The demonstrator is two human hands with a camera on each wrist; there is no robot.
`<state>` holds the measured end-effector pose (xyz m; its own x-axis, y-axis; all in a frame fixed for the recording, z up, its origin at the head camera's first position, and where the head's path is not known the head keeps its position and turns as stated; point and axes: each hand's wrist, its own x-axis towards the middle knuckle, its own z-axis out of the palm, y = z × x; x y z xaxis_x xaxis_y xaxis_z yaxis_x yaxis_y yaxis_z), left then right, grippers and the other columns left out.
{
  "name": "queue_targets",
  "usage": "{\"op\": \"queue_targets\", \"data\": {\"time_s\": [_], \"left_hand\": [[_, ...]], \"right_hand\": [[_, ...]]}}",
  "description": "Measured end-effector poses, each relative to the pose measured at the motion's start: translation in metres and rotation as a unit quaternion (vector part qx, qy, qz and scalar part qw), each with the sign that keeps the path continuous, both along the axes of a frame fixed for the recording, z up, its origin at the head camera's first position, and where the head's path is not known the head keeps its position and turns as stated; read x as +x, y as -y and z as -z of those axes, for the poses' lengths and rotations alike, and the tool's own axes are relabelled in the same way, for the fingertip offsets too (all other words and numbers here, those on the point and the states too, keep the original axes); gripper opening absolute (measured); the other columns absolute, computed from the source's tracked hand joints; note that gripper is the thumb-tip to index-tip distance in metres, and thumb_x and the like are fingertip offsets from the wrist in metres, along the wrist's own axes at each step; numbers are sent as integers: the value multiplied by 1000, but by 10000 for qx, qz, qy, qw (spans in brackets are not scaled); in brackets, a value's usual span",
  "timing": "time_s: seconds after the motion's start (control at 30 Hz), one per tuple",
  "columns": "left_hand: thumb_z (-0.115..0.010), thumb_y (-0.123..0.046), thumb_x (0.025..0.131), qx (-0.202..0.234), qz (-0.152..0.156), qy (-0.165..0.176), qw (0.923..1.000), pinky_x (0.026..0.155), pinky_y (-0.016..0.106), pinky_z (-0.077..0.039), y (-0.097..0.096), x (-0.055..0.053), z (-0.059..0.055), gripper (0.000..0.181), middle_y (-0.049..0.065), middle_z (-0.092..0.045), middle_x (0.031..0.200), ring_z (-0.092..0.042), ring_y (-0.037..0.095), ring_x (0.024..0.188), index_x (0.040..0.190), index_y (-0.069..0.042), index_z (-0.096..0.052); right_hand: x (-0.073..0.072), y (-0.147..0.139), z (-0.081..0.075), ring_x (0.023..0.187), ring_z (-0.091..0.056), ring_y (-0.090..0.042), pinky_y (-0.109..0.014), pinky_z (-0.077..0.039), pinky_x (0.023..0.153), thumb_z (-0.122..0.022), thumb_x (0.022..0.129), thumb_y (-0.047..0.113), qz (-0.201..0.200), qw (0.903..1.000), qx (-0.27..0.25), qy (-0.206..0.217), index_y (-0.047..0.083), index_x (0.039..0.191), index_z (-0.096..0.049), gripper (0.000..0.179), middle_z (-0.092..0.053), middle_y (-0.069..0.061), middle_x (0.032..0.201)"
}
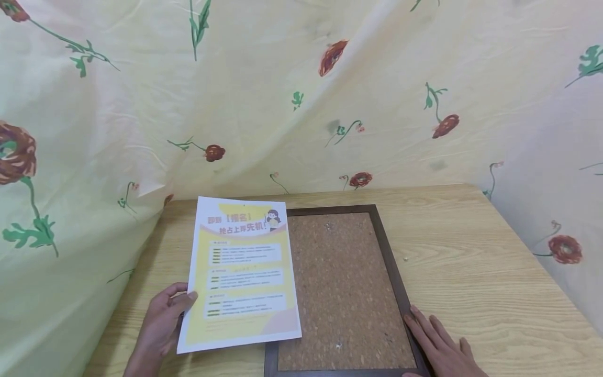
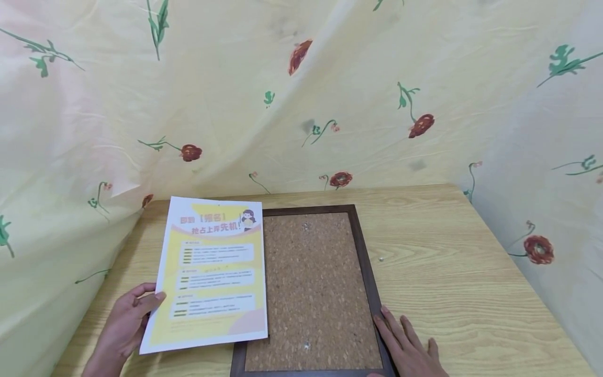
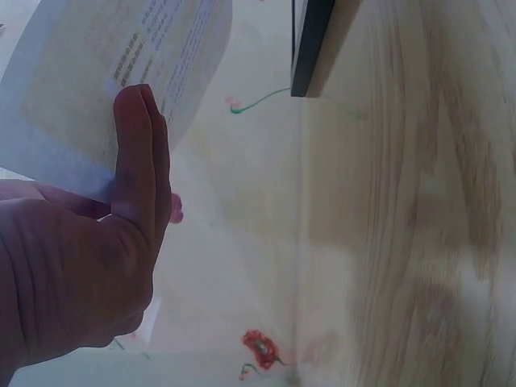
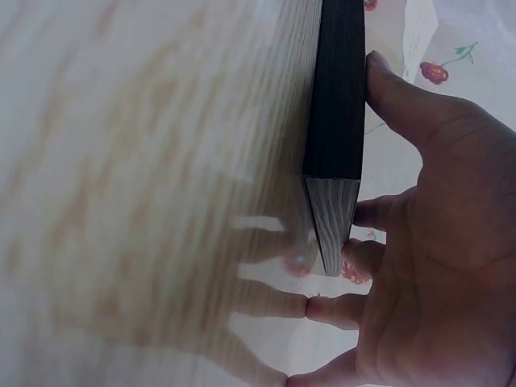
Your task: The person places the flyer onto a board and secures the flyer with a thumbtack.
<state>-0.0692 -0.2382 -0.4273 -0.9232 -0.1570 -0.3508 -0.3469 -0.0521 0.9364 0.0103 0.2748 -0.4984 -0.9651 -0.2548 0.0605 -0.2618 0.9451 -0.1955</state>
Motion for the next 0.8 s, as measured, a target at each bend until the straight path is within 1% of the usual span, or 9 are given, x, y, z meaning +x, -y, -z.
{"op": "queue_targets", "data": {"time_s": [0.17,0.4,0.6,0.8], "left_hand": [[-47,-3,102,62,74,-52,9999,75,47,-59,-4,1,2,31,22,-69,111,-71,33,91,130,8,-43],[-47,-3,101,187,211,-107,9995,76,50,-58,-9,1,4,31,24,-68,113,-70,35,93,130,9,-43],[-47,-2,100,154,315,-131,9993,76,48,-58,-14,0,4,32,24,-68,114,-70,36,94,130,8,-43],[-47,-1,100,108,288,-8,9995,75,47,-59,-21,-2,4,32,23,-68,113,-70,35,94,131,6,-44]], "right_hand": [[0,0,-1,127,-44,-47,-85,-33,75,-67,74,73,16,10000,-39,62,32,156,-24,101,-16,12,161],[0,-1,0,127,-44,-48,-85,-33,73,-69,74,71,-5,9999,-107,73,30,156,-26,101,-14,14,161],[0,-1,0,127,-44,-48,-86,-32,73,-69,75,71,-38,9999,-128,31,31,156,-25,101,-12,15,161],[0,0,-1,127,-44,-47,-85,-32,73,-68,75,72,-9,9999,-108,92,32,156,-25,100,-16,12,160]]}}
